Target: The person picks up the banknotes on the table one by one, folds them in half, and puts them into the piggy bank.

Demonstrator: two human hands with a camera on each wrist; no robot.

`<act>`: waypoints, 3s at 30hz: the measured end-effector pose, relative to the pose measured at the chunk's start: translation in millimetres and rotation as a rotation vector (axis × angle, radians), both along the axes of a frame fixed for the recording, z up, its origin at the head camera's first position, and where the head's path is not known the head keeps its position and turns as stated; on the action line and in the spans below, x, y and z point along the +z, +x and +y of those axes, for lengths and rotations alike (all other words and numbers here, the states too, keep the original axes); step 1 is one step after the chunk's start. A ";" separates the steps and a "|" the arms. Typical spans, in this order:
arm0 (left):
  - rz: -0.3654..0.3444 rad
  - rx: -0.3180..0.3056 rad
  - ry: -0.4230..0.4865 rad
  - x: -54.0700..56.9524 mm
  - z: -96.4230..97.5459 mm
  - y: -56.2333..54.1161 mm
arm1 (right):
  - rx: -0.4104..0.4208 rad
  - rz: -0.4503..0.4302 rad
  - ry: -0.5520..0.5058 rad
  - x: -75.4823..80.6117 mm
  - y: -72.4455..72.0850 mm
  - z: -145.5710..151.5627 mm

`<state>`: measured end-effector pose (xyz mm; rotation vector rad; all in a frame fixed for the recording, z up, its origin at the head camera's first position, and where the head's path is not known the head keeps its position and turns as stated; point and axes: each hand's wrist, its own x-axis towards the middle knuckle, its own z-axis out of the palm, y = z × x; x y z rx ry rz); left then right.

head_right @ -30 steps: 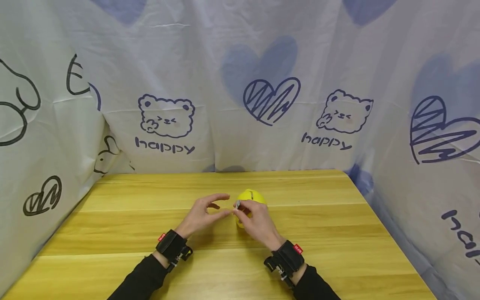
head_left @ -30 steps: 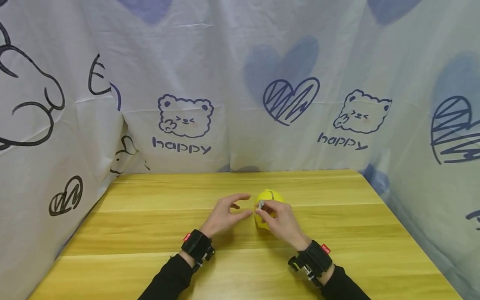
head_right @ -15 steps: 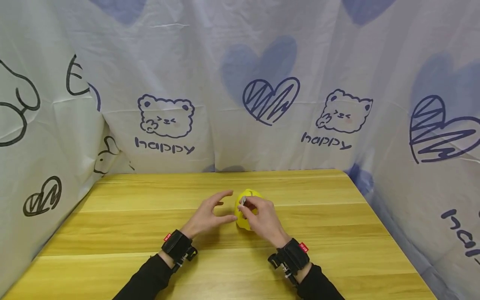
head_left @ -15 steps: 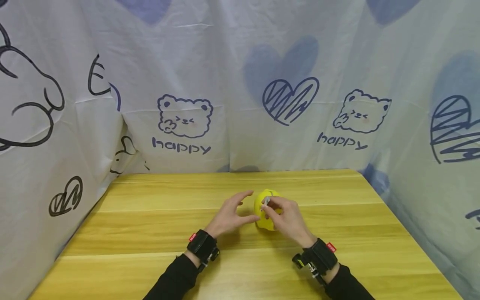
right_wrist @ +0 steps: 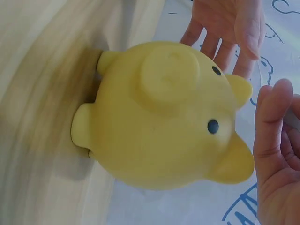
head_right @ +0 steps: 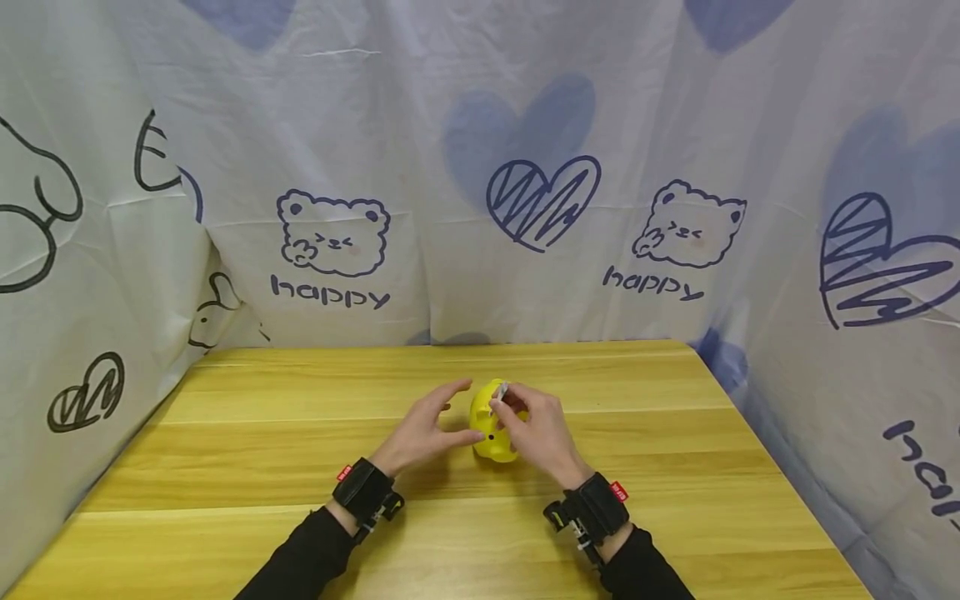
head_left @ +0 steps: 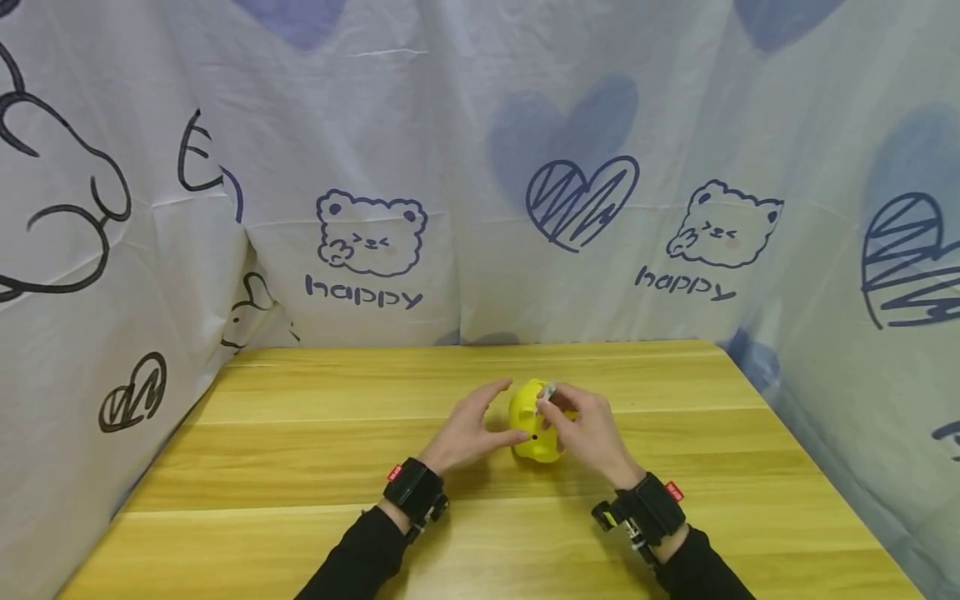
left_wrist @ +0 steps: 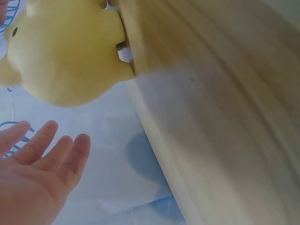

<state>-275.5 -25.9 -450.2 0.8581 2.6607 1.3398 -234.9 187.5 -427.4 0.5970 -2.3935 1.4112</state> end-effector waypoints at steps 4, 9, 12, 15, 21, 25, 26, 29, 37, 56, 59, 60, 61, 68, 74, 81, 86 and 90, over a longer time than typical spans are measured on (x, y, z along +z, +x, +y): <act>0.014 0.030 -0.025 1.3 5.2 -0.1 | -0.036 0.015 -0.023 2.2 -2.7 3.7; 0.036 0.071 -0.070 2.1 10.6 -0.7 | -0.109 0.025 -0.019 2.3 -7.1 10.0; 0.028 0.078 -0.075 2.5 13.1 -1.9 | -0.155 0.041 0.003 0.6 -10.0 13.7; 0.015 0.081 -0.075 3.3 16.7 -3.8 | -0.189 0.068 0.030 0.0 -11.8 16.9; -0.003 0.093 -0.075 4.0 25.9 -6.4 | -0.233 0.083 0.070 0.0 -13.8 21.4; -0.008 0.089 -0.082 3.5 31.2 -6.5 | -0.237 0.083 0.086 -0.7 -15.4 23.0; -0.008 0.085 -0.080 3.5 32.3 -6.7 | -0.235 0.081 0.088 -1.0 -16.0 23.3; -0.010 0.080 -0.082 4.1 34.1 -6.4 | -0.224 0.067 0.094 -1.5 -17.3 23.2; -0.015 0.048 -0.074 4.1 38.2 -5.3 | -0.227 0.023 0.099 -0.4 -17.6 22.8; -0.039 -0.022 -0.063 2.0 44.4 -4.5 | -0.183 0.005 0.160 1.4 -23.4 20.0; -0.032 -0.019 -0.073 1.2 44.9 -4.9 | -0.170 0.013 0.179 2.0 -25.9 19.6; -0.029 -0.020 -0.074 0.9 45.1 -5.1 | -0.166 0.018 0.189 2.2 -26.9 19.5; -0.026 -0.018 -0.076 0.6 45.3 -5.2 | -0.162 0.020 0.200 2.4 -27.8 19.3; -0.023 -0.037 -0.059 1.1 46.5 -3.7 | -0.150 -0.003 0.239 4.3 -31.9 18.6; -0.029 -0.045 -0.043 0.9 46.8 -4.1 | -0.141 -0.032 0.268 5.9 -34.6 17.5; -0.032 -0.033 -0.050 0.5 46.0 -2.9 | -0.131 0.030 0.358 10.0 -36.0 13.1; -0.026 -0.024 -0.053 -0.5 46.4 -3.3 | -0.127 0.030 0.379 11.4 -36.3 12.6; -0.020 -0.016 -0.054 -0.7 46.4 -3.6 | -0.129 0.024 0.381 13.4 -35.5 11.8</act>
